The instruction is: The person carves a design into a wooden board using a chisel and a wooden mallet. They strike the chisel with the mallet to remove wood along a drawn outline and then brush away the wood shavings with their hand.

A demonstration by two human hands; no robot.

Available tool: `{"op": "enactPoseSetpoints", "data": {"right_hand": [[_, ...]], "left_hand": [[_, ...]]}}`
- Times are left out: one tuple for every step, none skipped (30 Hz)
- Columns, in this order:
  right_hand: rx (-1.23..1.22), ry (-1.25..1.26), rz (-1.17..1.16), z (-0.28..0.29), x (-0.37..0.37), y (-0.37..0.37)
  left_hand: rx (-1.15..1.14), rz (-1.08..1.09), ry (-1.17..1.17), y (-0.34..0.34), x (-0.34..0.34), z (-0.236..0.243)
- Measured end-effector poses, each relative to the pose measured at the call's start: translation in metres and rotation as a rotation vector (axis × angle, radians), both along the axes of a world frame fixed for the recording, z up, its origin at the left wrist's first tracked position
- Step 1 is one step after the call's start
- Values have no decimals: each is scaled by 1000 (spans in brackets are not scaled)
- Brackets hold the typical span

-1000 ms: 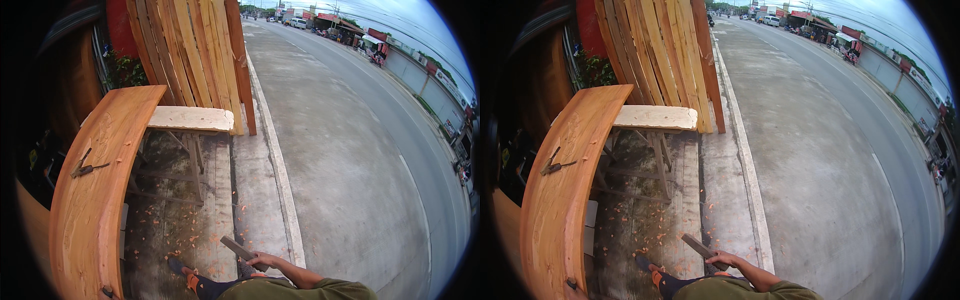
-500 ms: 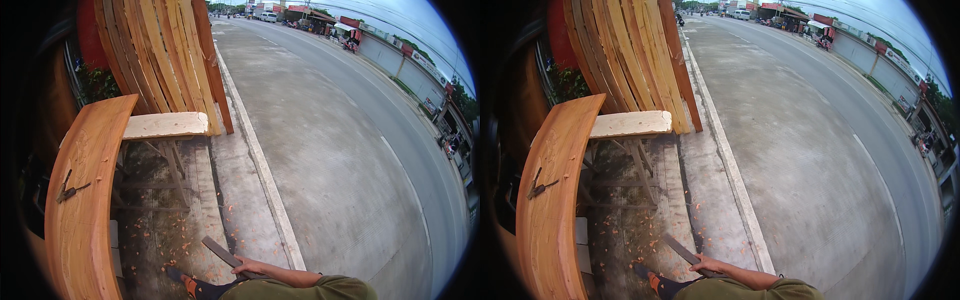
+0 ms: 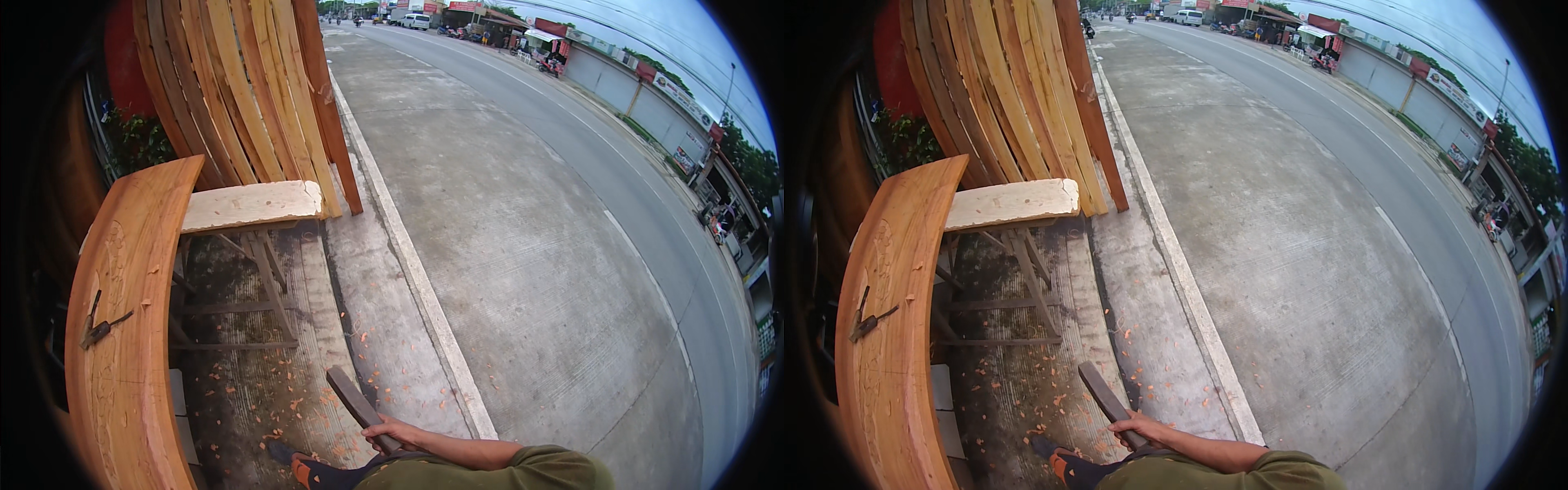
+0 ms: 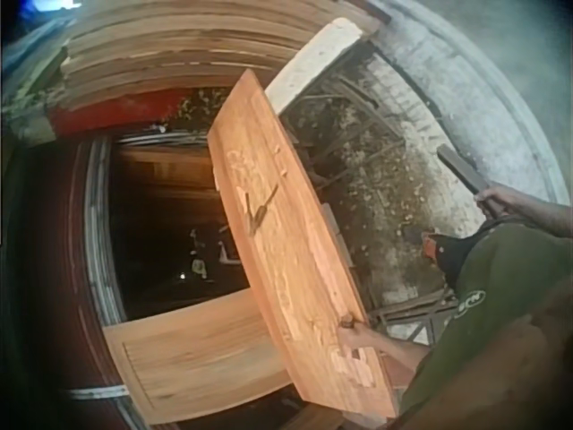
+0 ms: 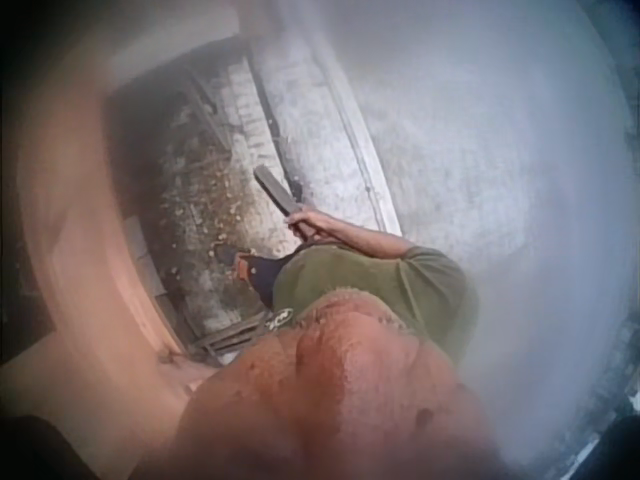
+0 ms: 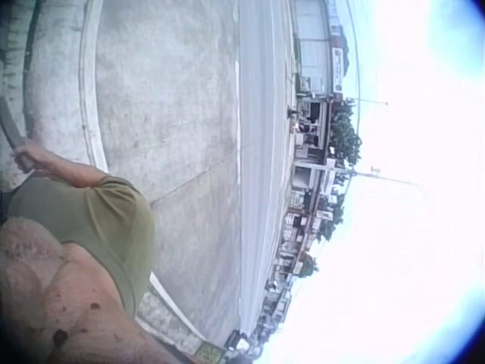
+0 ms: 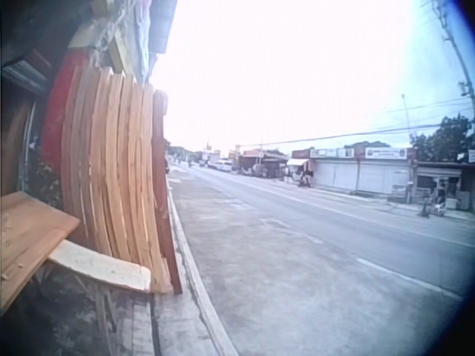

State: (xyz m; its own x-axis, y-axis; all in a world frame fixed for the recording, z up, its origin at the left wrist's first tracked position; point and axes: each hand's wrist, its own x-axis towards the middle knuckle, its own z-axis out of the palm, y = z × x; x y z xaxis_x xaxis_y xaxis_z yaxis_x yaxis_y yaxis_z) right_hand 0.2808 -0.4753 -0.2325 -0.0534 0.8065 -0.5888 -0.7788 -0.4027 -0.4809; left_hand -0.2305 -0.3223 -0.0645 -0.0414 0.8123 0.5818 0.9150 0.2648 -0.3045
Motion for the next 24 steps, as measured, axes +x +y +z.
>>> {"op": "enactPoseSetpoints", "data": {"right_hand": [[2,0,3,9,0,0],[75,-41,40,24,0,3],[149,-80,79,38,0,6],[156,-81,83,51,-1,7],[317,-401,40,60,-2,5],[475,-723,-5,67,-1,4],[463,-640,54,74,3,2],[474,-628,55,71,4,4],[492,-711,136,64,7,8],[511,-798,213,57,10,13],[522,-792,207,50,8,18],[459,-666,216,43,5,21],[390,-542,230,43,2,22],[393,-538,227,43,-3,19],[387,-320,121,44,-9,15],[376,-108,18,47,-12,11],[371,-41,-48,42,-17,11],[372,-44,-49,40,-14,11],[342,24,-28,42,-9,11],[312,93,-6,45,-6,12],[332,57,15,47,-4,16],[333,57,18,51,-7,21],[352,3,33,63,-11,26],[371,-52,49,71,-14,32]], "left_hand": [[-1,-3,-9,0,-3,-1],[-2,-2,-26,0,-7,-2],[4,-1,-45,-1,-11,-4],[8,-3,-63,0,-15,-6],[-3,-21,-74,7,-16,-11],[-7,-36,-90,12,-16,-16],[-12,-51,-107,17,-16,-19],[-8,-50,-118,17,-21,-20],[-7,-53,-124,17,-25,-20],[0,-53,-127,19,-25,-20],[1,-55,-131,17,-28,-20],[3,-54,-132,17,-31,-19],[-2,-53,-135,17,-31,-21],[-1,-59,-137,15,-33,-21],[-5,-64,-133,17,-35,-19],[-9,-72,-140,17,-36,-22],[-13,-79,-146,18,-36,-23],[-15,-79,-147,17,-39,-24],[-17,-83,-149,16,-40,-25],[-19,-90,-148,16,-44,-26],[-22,-95,-149,16,-44,-26],[-20,-92,-146,14,-49,-28],[-24,-98,-146,15,-52,-27],[-23,-104,-146,16,-54,-27]]}}
